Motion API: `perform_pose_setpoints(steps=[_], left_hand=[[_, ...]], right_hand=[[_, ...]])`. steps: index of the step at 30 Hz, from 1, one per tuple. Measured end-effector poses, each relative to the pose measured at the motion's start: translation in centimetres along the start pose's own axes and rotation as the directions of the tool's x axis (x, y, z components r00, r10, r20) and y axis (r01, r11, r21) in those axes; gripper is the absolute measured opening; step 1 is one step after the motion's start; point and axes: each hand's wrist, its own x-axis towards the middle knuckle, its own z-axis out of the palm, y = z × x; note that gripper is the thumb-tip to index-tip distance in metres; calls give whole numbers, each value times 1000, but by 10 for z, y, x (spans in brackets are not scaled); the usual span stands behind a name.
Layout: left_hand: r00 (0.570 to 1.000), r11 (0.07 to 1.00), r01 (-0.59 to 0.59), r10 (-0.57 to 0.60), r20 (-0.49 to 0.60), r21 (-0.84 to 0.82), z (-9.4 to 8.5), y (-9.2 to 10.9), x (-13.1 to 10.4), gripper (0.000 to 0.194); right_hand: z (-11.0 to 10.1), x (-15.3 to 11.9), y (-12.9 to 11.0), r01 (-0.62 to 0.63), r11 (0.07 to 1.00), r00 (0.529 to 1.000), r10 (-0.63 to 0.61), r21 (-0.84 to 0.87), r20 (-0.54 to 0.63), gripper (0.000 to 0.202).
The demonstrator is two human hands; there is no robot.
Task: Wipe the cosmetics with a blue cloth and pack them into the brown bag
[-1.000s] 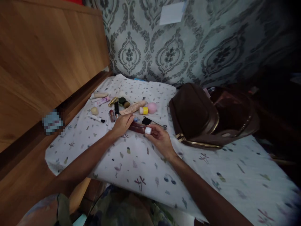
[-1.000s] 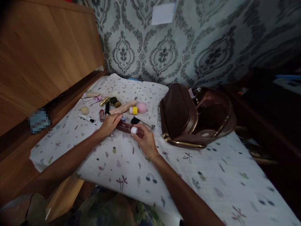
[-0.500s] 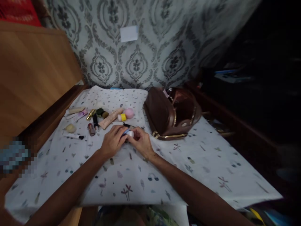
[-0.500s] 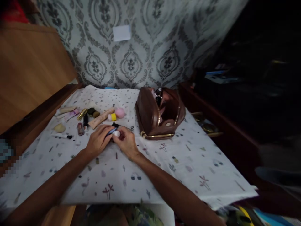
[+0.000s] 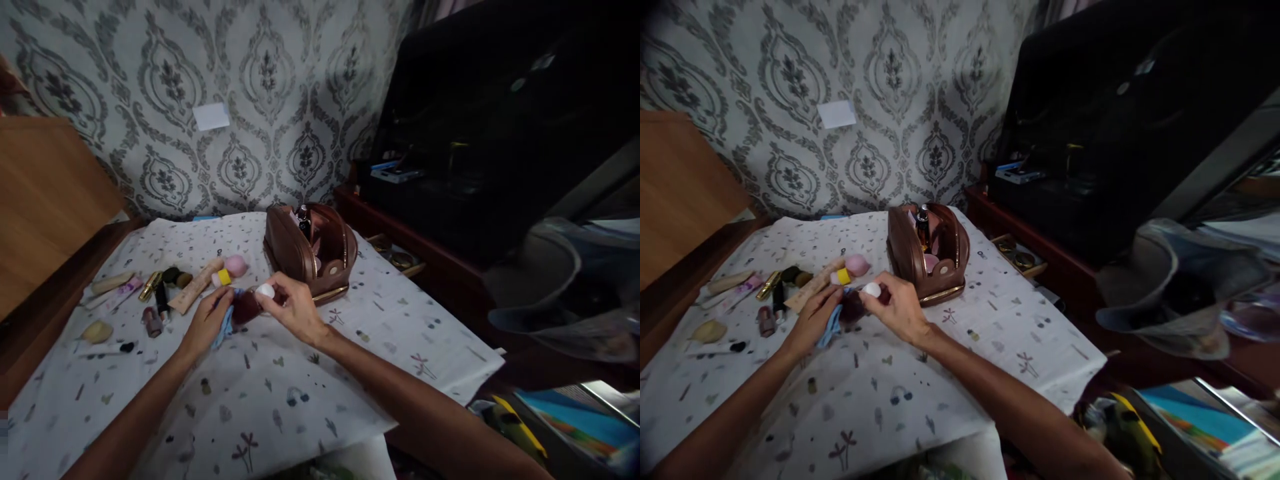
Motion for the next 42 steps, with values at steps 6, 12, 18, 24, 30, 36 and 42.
perform_pose_setpoints(steps=[6,12,18,24,30,36,42], left_hand=[[972,928,230,-203,120,-293,35,34,31,51],[956,884,203,-87,280,-421,65,68,63,48],[946,965,-167,215,242,-203,77,83,86,34],[796,747,-604,548,255,279,76,81,81,33],[787,730,-616,582,205,296,76,72,71,34],[786,726,-617,591,183,304,77,66,68,34],[771,712,-635,613,174,300,79,62,69,34]], right_hand=[[-57,12,-19,23,996,993,-32,-84,-111,26],[-105,26,-32,17,996,974,-37,-91,-225,41],[-141,37,-39,62,980,945,-118,-187,-304,44],[-164,47,-43,60,895,937,-203,-442,-284,29],[-156,65,-36,52,490,994,-106,-870,-1,14],[-144,77,-23,159,127,987,15,-979,162,16],[-146,84,-9,228,5,973,-33,-974,227,24]])
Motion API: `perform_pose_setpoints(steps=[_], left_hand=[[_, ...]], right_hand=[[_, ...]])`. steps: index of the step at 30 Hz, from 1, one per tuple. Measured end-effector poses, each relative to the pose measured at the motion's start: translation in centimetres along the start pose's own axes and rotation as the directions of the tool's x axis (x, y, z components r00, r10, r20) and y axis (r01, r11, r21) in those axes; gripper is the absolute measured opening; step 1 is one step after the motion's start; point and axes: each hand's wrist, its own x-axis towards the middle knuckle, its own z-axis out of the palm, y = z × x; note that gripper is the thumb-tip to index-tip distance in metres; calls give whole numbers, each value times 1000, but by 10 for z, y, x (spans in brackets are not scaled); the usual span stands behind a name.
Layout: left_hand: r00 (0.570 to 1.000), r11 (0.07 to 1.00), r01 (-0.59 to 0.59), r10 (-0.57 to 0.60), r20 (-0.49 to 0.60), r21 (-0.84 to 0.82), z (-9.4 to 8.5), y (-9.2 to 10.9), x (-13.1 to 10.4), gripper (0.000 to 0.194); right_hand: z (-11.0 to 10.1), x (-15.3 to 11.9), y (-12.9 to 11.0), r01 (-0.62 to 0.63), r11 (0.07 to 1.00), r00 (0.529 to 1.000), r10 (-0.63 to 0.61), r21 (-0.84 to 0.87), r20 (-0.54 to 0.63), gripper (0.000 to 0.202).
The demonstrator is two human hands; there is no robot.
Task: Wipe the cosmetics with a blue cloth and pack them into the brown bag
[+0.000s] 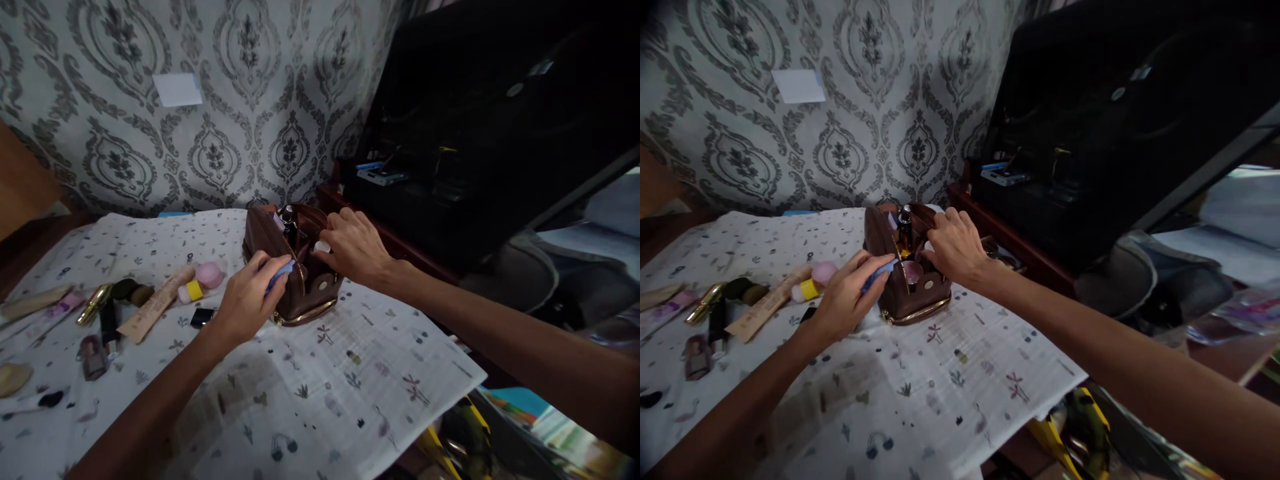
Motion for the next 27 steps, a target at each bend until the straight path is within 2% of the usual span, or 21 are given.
perform_pose_setpoints(steps=[5,9,14,20,27], left_hand=[[1000,1000,0,0,-13,-7,1,0,-1,35],[1000,1000,-14,14,-14,-3,1,-1,-2,34],[999,999,-37,37,-16,9,2,-2,-2,33],[999,999,-46,46,-6,16,2,-1,-2,34],[998,997,-60,60,-11,39,1,-1,-4,34]], right_hand=[[8,2,3,-17,1000,999,16,-21,-34,25],[14,3,7,-34,999,999,35,10,-33,26],[23,2,13,-12,998,996,18,64,-85,22],[29,5,7,-13,994,1000,16,113,-18,21],[25,6,7,49,993,999,-48,103,-8,19]])
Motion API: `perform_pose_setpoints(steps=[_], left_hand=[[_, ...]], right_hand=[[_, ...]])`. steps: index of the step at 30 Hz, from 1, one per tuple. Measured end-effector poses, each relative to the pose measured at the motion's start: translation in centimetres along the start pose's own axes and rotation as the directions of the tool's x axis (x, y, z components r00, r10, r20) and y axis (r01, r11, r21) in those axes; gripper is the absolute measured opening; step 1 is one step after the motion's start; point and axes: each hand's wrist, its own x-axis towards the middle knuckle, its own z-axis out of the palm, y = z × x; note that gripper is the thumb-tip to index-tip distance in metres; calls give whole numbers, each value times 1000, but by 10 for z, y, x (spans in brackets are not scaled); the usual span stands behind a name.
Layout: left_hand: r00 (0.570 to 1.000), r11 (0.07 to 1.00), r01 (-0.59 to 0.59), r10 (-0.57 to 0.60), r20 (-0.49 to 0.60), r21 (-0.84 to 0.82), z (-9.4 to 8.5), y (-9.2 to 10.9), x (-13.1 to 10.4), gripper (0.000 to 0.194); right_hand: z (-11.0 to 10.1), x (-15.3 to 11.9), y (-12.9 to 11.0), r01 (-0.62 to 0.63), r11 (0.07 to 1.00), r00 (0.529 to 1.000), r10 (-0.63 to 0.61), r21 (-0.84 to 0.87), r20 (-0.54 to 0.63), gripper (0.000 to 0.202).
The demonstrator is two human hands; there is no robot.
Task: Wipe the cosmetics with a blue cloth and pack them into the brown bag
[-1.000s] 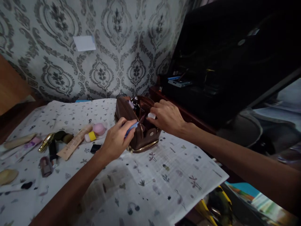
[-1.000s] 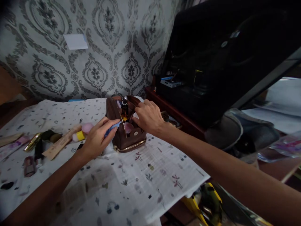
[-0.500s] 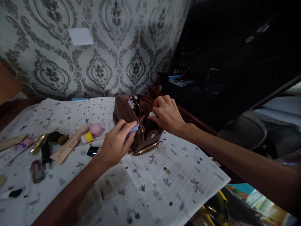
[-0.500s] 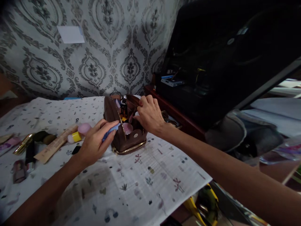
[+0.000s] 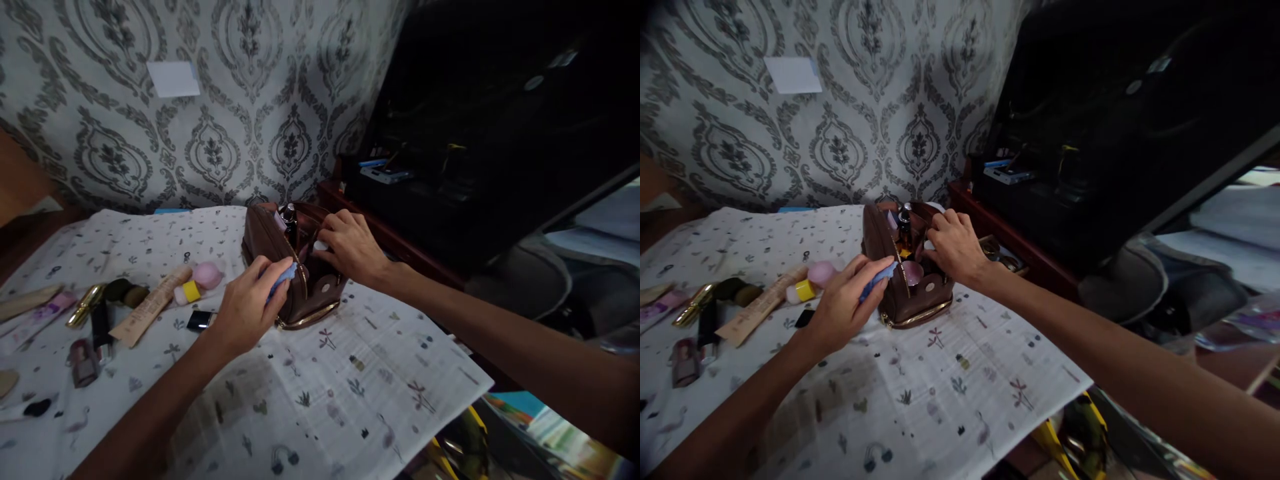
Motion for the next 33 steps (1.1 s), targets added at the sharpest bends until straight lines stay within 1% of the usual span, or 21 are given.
perform_pose_setpoints(steps=[3,6,10,14,21,26,33], left_hand=[[1000,1000,-13,13,-12,20,1,-1,-1,34],[1000,1000,-18,18,-12,25,2,-2,-1,33],[1000,1000,-17,17,-5,23,2,-3,-1,33],[1000,999,-17,17,2,29,2,-3,-1,34],[1000,1000,-17,17,18,25,2,-4,-1,35],[1000,999,-20,19,25,43,1,-4,-1,34],[1000,1000,-10,9,21,30,1,-3,-1,35]], right_hand=[[-5,-2,3,13,1000,1000,-13,13,24,18],[-6,-1,3,-15,999,998,11,49,66,19],[-3,1,1,-61,991,989,44,120,145,18],[3,2,-2,-81,989,980,58,120,188,17],[5,3,-1,-67,994,976,48,81,212,19],[4,2,-1,-21,999,982,13,38,187,22],[-4,3,-6,-46,998,976,35,48,215,24]])
